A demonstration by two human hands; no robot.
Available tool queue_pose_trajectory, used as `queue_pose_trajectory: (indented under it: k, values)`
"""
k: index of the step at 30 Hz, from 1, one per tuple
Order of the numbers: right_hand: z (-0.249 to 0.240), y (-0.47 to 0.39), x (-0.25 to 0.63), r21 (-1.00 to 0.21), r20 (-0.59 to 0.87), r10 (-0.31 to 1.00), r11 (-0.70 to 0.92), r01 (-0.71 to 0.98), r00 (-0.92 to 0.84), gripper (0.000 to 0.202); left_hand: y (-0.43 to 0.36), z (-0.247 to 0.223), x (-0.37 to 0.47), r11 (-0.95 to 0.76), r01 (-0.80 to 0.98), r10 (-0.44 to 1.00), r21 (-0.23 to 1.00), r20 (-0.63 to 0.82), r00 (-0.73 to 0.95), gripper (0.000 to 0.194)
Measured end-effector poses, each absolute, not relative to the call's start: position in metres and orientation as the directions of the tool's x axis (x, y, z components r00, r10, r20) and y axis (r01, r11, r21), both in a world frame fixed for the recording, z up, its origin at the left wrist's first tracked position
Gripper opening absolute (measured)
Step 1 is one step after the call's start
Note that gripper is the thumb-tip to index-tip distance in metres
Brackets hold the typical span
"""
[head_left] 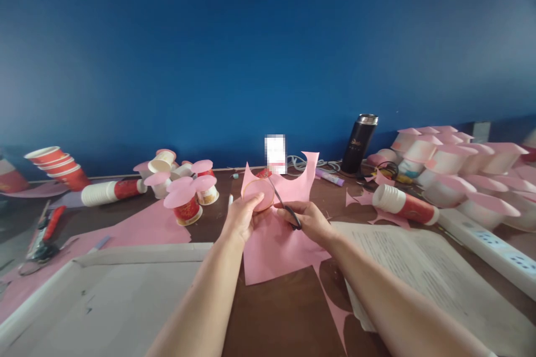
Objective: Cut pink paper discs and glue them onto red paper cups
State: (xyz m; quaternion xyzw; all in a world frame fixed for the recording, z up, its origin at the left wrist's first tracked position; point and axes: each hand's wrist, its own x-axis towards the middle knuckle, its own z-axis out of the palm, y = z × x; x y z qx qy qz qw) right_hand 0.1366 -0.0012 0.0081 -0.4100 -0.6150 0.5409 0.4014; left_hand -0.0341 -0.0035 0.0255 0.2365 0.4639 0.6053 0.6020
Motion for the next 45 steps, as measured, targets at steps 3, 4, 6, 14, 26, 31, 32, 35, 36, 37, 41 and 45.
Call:
queue_pose_trajectory:
  k: [3,4,6,14,26,31,32,35,36,37,41,45]
  values:
    - [0.0093,-0.0016,0.1369,-0.994,0.051,0.937,0.082,0.075,-0.344,0.048,-0.0025,0.0248,-0.0347,0.15,-0.527,0.948,0.837,-0.273,-0.162,0.025]
    - [0.0098,-0.0018,0.137,-0.994,0.048,0.937,0.08,0.078,-0.345,0.048,-0.0023,0.0246,-0.035,0.148,-0.533,0.949,0.833,-0.271,-0.16,0.025]
    - [0.0104,-0.0021,0.1372,-0.994,0.044,0.937,0.077,0.081,-0.345,0.048,-0.0022,0.0245,-0.0358,0.146,-0.542,0.95,0.828,-0.27,-0.156,0.024]
    - [0.0069,-0.0001,0.1377,-0.994,0.051,0.934,0.082,0.073,-0.353,0.047,-0.0022,0.0264,-0.0359,0.148,-0.535,0.952,0.832,-0.266,-0.151,0.017]
    - [0.0088,-0.0005,0.1377,-0.995,0.032,0.936,0.065,0.082,-0.35,0.049,-0.0028,0.0281,-0.0376,0.161,-0.53,0.947,0.833,-0.281,-0.154,0.02]
    - [0.0096,-0.0004,0.1382,-0.993,0.019,0.938,0.057,0.101,-0.346,0.051,-0.0036,0.0283,-0.0381,0.152,-0.531,0.949,0.834,-0.273,-0.158,0.019]
    - [0.0102,-0.0006,0.1381,-0.993,0.018,0.939,0.058,0.105,-0.343,0.051,-0.0034,0.0282,-0.0384,0.153,-0.531,0.948,0.833,-0.275,-0.158,0.02]
    - [0.0125,-0.0016,0.1376,-0.992,0.023,0.939,0.064,0.111,-0.342,0.052,-0.0023,0.0278,-0.0391,0.153,-0.534,0.949,0.832,-0.275,-0.156,0.022]
    - [0.0133,-0.002,0.1375,-0.991,0.023,0.939,0.065,0.113,-0.343,0.053,-0.0018,0.0277,-0.0393,0.153,-0.534,0.948,0.831,-0.276,-0.158,0.022]
    - [0.014,-0.0024,0.1375,-0.991,0.021,0.939,0.065,0.115,-0.344,0.053,-0.0013,0.0276,-0.0395,0.153,-0.533,0.947,0.832,-0.277,-0.162,0.022]
    - [0.0156,-0.0037,0.1378,-0.991,0.014,0.939,0.06,0.123,-0.344,0.055,-0.0004,0.0264,-0.0402,0.16,-0.516,0.942,0.842,-0.286,-0.174,0.023]
    - [0.0163,-0.0042,0.1371,-0.99,0.013,0.942,0.058,0.125,-0.336,0.056,-0.0005,0.025,-0.0408,0.164,-0.517,0.942,0.84,-0.289,-0.173,0.026]
